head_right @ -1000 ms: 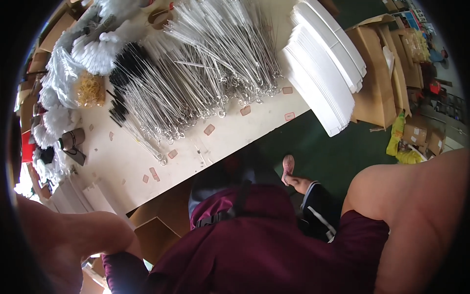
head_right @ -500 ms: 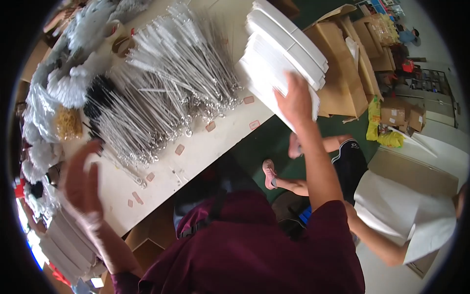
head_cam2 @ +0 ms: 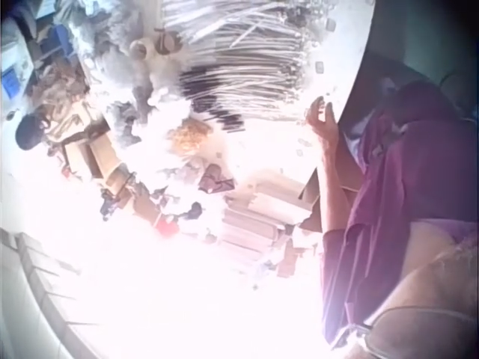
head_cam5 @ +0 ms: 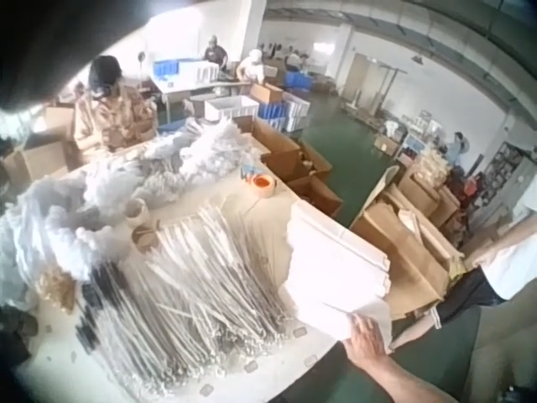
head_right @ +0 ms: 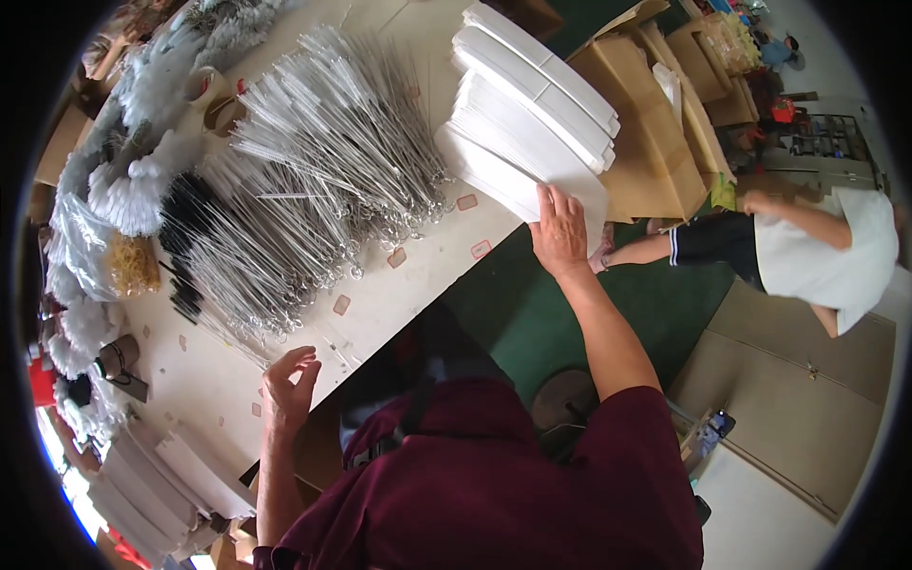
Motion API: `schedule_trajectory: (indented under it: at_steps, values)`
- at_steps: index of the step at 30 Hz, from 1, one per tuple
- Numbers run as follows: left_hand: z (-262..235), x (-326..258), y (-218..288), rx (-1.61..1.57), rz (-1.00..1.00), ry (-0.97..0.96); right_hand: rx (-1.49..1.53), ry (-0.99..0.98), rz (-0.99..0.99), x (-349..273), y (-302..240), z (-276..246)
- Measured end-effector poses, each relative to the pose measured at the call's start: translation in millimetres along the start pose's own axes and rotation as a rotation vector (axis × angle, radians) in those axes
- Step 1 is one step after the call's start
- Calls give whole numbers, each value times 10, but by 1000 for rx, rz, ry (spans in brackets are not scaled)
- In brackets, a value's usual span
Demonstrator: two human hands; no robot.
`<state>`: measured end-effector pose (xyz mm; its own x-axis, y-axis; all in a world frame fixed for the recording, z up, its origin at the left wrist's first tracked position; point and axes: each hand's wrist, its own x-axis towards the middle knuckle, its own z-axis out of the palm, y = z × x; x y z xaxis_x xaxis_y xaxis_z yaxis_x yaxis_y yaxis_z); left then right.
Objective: Packing cleaning brushes into white paper boxes at a sorting table in a warehouse environment.
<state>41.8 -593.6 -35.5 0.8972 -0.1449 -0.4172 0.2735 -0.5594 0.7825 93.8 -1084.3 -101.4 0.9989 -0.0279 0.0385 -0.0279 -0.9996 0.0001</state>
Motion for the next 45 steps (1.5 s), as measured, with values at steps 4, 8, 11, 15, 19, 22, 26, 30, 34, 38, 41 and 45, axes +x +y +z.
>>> schedule_trajectory:
  at_steps: [4,8,11,15,19,22,26,30,34,38,41,45]
  values:
    - [-3,55,88,52,40,27,43,-22,23,-30,39,-14]
    - [10,45,58,80,69,8,-2,90,12,1,63,-97]
    - [11,12,61,91,57,-35,-4,149,98,38,201,-210]
    - [13,5,232,206,200,46,171,180,136,201,-119,-562]
    - [105,177,697,453,475,56,525,1,-276,107,-1121,-828]
    - [109,251,847,579,543,-31,668,-248,-514,6,-1803,-1020]
    - [26,278,671,624,559,-47,741,-274,-692,-62,-2201,-998]
    - [-146,198,519,523,518,-79,774,-356,-729,67,-2271,-1101]
    - [-261,47,194,554,414,54,779,-423,-423,183,-1991,-804]
    - [-272,-65,177,564,392,13,1240,-845,-51,143,-1965,-554]
    - [-192,-123,241,463,393,-8,1362,-921,5,109,-2224,-689]
    - [-86,-143,252,431,327,-40,1305,-856,-101,70,-2566,-779]
